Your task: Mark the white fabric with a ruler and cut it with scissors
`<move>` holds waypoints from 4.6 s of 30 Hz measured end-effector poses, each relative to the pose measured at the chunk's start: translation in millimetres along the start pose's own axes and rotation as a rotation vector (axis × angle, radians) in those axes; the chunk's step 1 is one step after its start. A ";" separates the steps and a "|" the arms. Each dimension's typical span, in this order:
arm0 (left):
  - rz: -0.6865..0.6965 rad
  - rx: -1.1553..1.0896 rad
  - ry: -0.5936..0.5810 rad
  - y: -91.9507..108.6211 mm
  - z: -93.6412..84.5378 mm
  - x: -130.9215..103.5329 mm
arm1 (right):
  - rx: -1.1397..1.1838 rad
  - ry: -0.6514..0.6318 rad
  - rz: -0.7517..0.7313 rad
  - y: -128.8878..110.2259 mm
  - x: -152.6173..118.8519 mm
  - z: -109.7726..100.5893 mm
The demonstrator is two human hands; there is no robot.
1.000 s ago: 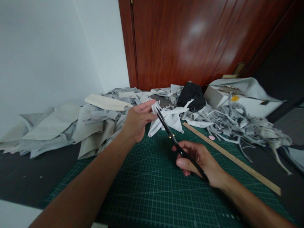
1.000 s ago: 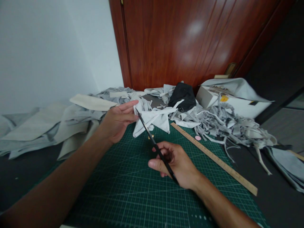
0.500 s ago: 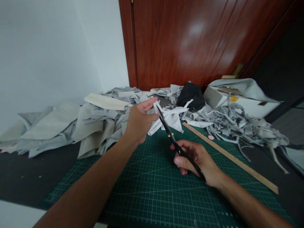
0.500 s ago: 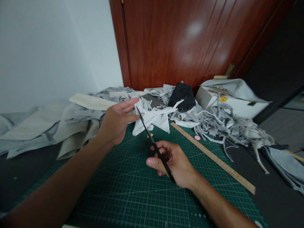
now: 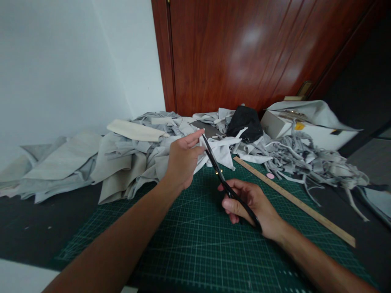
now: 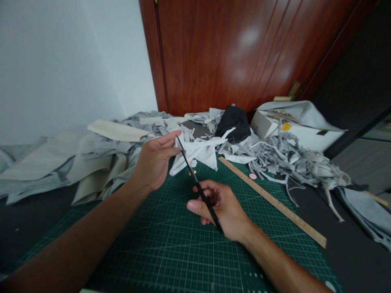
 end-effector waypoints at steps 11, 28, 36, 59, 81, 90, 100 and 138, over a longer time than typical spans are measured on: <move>-0.006 -0.061 0.033 4.4 -6.3 4.6 | -0.021 -0.039 -0.014 2.1 0.2 -0.8; -0.023 -0.034 0.015 5.2 -16.3 13.4 | -0.038 -0.038 0.007 0.7 -0.5 -0.1; -0.015 0.053 -0.009 6.9 -16.9 12.0 | -0.019 -0.031 0.006 1.8 -0.3 -0.4; -0.250 -0.034 0.149 -5.4 -5.1 -4.2 | 0.040 0.050 0.054 -0.3 -6.4 6.8; -0.244 -0.003 0.118 -13.5 -1.1 -10.8 | 0.009 0.055 0.073 0.3 -8.6 5.0; -0.221 0.026 0.105 -11.7 -0.5 -11.2 | 0.001 0.076 0.076 -0.5 -8.8 5.2; -0.230 0.033 0.065 -16.6 -2.4 -9.6 | -0.070 0.068 0.068 -0.3 -8.3 4.0; -0.207 0.078 0.001 -15.6 -5.4 -4.9 | -0.078 0.081 0.116 0.3 -9.7 5.8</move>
Point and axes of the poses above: each hand's wrist, its own x-axis towards the middle knuckle, its own z-axis out of the palm, y = z × x, the point moved 4 cm from there along x, towards the middle knuckle
